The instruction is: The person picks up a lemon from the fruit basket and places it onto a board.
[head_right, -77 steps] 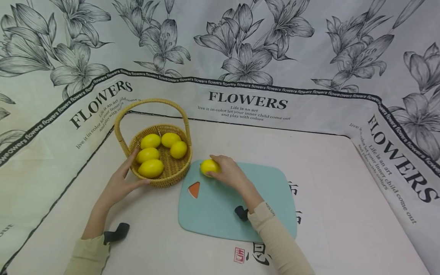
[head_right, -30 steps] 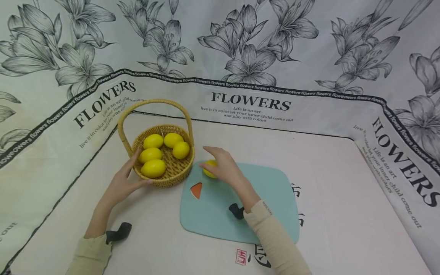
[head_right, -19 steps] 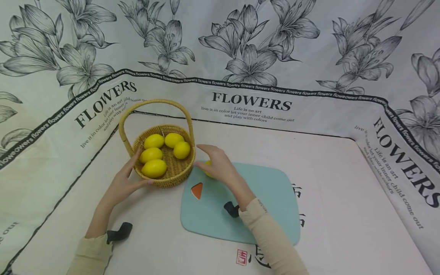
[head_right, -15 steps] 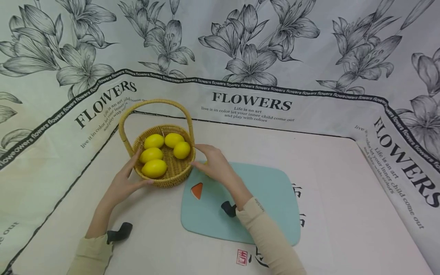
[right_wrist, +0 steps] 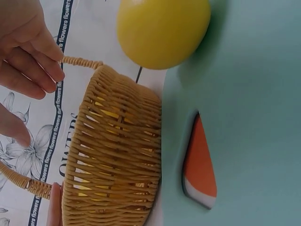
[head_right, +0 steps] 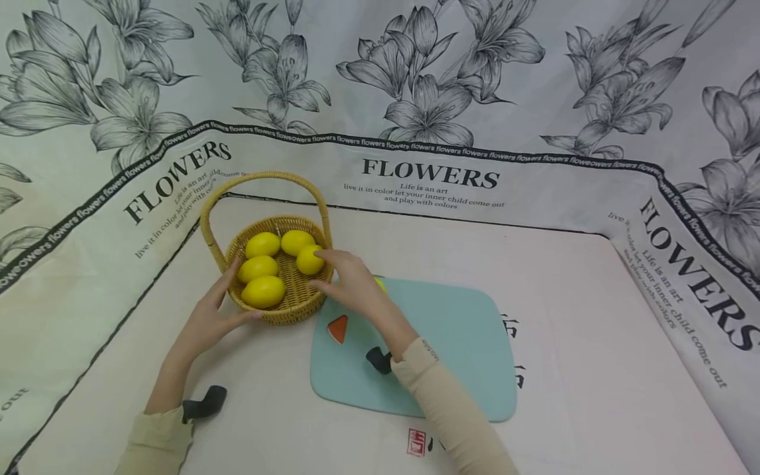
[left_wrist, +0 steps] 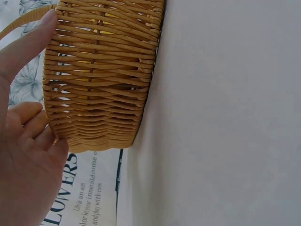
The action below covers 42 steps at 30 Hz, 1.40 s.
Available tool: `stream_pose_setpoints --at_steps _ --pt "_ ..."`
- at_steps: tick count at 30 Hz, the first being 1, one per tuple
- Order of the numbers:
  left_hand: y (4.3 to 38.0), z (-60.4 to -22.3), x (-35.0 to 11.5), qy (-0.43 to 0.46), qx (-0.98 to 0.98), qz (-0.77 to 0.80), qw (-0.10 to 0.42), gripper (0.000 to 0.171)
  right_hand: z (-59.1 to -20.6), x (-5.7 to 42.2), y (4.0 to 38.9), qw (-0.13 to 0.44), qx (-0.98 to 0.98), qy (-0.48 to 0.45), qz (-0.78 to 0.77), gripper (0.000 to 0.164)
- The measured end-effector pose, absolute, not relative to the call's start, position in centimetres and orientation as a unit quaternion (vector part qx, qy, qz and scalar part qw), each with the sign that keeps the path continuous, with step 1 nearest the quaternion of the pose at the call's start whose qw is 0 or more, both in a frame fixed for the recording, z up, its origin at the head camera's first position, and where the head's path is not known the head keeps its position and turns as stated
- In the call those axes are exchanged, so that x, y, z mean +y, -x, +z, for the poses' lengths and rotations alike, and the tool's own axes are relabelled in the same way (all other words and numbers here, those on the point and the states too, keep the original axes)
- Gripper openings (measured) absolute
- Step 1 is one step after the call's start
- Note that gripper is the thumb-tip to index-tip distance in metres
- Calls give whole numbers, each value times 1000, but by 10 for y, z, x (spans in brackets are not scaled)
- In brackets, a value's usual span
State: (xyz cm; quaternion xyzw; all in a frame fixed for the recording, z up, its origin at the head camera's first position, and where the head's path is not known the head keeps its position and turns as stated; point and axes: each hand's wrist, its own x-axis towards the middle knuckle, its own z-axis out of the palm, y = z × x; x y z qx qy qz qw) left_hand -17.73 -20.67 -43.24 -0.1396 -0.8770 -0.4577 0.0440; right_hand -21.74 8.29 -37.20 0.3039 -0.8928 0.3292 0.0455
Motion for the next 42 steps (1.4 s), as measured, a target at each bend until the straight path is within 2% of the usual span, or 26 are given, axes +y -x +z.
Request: stream_pose_setpoints --at_steps 6,23,42 --pt "177 -432 -206 141 -876 -459 44 106 -375 73 220 51 -887 -317 332 56" --pt "175 -431 -206 135 -880 -454 41 105 -385 46 223 22 -869 -335 363 54" --pt "177 -434 -206 137 -877 -459 39 106 -391 29 236 -2 -871 -358 338 58"
